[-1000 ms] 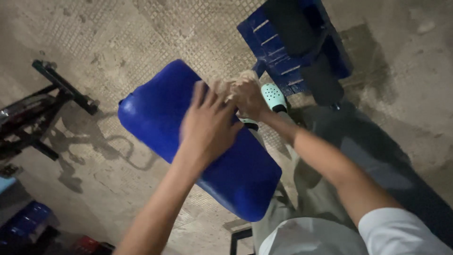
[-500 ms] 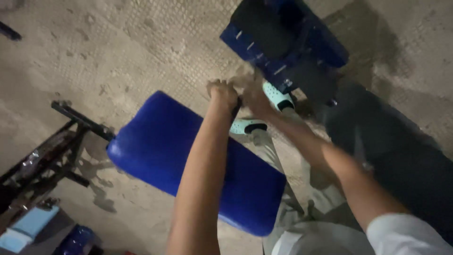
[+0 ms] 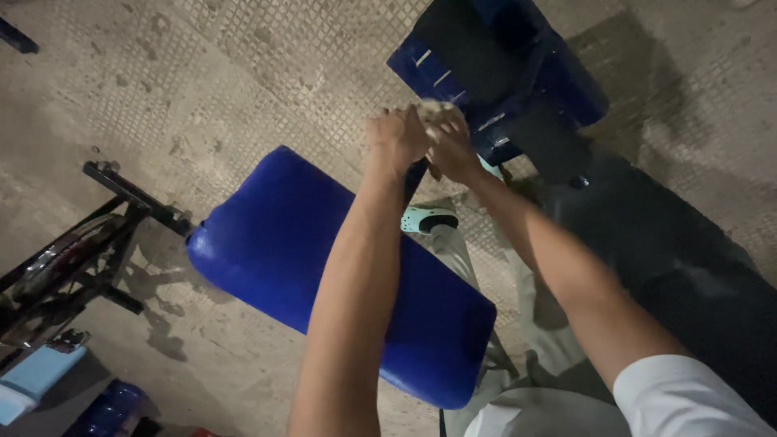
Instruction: Cleaning a gym bench and its components with a cloth.
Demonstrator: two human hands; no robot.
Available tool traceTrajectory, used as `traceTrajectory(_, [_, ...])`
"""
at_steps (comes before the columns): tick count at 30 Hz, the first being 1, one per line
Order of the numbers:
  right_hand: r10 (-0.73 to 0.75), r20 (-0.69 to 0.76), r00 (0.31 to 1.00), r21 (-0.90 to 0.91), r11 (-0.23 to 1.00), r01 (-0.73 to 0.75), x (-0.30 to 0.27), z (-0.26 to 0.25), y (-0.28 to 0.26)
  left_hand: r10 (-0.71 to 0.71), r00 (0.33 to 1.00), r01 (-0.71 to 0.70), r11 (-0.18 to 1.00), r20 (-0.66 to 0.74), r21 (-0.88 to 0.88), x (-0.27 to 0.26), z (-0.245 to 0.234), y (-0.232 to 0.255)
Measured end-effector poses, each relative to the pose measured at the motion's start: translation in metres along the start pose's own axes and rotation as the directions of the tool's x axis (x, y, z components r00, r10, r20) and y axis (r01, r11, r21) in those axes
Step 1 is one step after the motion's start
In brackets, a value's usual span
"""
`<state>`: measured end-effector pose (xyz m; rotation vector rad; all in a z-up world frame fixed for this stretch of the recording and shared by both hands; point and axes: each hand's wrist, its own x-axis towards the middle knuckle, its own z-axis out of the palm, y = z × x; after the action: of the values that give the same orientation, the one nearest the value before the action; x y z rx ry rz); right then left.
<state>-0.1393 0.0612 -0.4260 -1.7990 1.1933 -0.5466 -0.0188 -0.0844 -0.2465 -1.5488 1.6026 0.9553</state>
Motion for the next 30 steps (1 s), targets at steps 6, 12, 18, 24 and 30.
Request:
traceTrajectory(6, [0.391,0.319,0.863,0.56,0.657,-0.505,-0.048,0.006,-0.037,-0.029,0.999,0.021,0.975,-0.034,-0.223,-0.005,-0.006,0.004])
traceTrajectory(12, [0.0,0.028,1.0,0.179,0.984,-0.005,-0.016,-0.046,-0.115,-0.059,0.996,0.042,0.969,-0.062,-0.242,-0.011,-0.023,0.012])
traceTrajectory(18, [0.349,0.326,0.879,-0.149,0.937,-0.317,-0.021,0.054,0.039,-0.088,0.996,0.081,0.956,-0.01,-0.28,-0.013,-0.039,0.015])
traceTrajectory(24, [0.502,0.048,0.864,0.224,0.837,-0.499,-0.017,0.069,0.004,-0.103,0.994,0.107,0.947,0.027,-0.302,0.005,-0.024,0.012])
traceTrajectory(30, [0.3,0.058,0.952,0.1,0.947,-0.304,-0.026,0.024,-0.052,-0.095,0.995,0.095,0.957,0.012,-0.275,0.001,-0.036,0.017])
